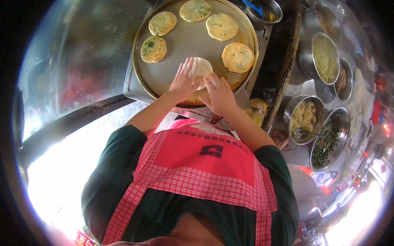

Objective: The person prepares savory pancakes by rolling dough, filling it with various ingredients, and cooking them on a griddle. They use a rolling pin to flatten dough, a spoon to add fillings, and tongs to flip the pancakes.

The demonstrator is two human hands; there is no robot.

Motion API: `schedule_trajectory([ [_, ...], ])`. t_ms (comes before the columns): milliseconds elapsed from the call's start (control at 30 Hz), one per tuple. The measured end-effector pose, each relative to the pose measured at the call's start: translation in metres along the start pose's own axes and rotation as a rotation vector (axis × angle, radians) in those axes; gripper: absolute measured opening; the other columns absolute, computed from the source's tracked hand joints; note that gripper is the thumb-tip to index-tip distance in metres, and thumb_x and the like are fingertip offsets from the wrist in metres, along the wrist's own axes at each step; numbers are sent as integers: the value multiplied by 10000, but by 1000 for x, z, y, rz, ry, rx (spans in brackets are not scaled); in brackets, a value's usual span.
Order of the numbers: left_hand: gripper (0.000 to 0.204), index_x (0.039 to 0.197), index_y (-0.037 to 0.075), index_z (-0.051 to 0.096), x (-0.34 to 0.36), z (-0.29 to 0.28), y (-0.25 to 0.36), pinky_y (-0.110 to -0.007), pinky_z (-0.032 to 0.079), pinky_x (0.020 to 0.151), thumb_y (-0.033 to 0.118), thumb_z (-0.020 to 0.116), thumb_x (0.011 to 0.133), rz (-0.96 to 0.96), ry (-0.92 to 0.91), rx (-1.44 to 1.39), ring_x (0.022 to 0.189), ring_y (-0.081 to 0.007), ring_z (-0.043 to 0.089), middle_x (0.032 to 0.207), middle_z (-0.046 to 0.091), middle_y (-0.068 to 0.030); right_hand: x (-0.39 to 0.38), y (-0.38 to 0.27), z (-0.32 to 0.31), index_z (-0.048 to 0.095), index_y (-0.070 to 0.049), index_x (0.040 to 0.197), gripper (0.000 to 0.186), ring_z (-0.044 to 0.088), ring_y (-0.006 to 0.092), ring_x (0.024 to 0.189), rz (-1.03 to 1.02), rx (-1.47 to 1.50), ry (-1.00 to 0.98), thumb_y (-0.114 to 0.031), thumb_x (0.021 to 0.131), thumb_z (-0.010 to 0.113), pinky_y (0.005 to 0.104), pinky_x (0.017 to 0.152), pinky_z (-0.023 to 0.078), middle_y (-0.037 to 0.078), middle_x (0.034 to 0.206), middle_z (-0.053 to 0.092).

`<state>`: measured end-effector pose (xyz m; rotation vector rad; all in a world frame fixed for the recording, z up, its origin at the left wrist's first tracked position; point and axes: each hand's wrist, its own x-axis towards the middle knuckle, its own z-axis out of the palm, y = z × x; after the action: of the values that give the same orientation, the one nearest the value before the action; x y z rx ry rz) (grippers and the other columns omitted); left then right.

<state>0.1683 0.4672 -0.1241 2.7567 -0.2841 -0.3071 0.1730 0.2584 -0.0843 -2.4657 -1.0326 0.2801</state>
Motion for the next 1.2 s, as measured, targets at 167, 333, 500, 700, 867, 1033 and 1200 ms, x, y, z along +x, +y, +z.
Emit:
schedule_trajectory([
  [167,686,1519,29,299,-27,-19,-22,-559,104,1204,380,517,971,86,-148,126,1504,-278,177,1605,232,-147,27,-6,33,379,-31,1469,770,296,312,1454,-93,-188,-69,-427,870,656,574,1156,236,169,1565,304],
  [333,547,1426,71,455,-73,-35,-56,-576,128,1195,271,584,933,178,187,-165,1461,-305,289,1515,406,-130,37,-19,47,387,-41,1472,806,287,283,1461,-48,-282,-128,-444,836,675,579,1162,217,153,1564,318],
  [500,368,1264,93,602,-151,-33,-95,-496,393,1076,157,636,904,227,201,-494,1248,-341,535,1339,584,-134,67,-65,64,309,-53,1518,806,223,245,1492,-5,-346,-276,-485,903,603,539,1197,151,119,1602,256],
  [700,250,1143,97,674,-200,-38,-109,-428,549,776,132,652,896,278,144,-592,920,-341,664,998,692,-139,115,-121,87,390,-78,1479,722,270,246,1469,-43,-211,-283,-471,907,593,501,1199,192,98,1588,295],
  [867,204,1101,95,683,-203,-36,-99,-435,546,761,146,642,908,329,91,-605,878,-354,659,971,688,-141,94,-126,67,450,-69,1424,634,333,340,1422,-6,-22,1,-340,890,656,529,1155,282,132,1526,378],
  [1033,219,1103,111,692,-182,-20,-52,-446,530,786,229,576,960,448,-45,-502,905,-348,662,988,691,-147,-9,-118,29,524,-13,1356,573,395,392,1379,147,194,240,-235,856,698,435,1127,358,227,1499,394],
  [1200,234,1125,88,699,-155,-7,60,-413,532,795,189,583,950,600,-307,-440,937,-332,670,1019,701,-157,-180,-115,9,511,-43,1356,546,434,378,1342,350,327,401,-241,875,676,436,1096,389,184,1494,421],
])
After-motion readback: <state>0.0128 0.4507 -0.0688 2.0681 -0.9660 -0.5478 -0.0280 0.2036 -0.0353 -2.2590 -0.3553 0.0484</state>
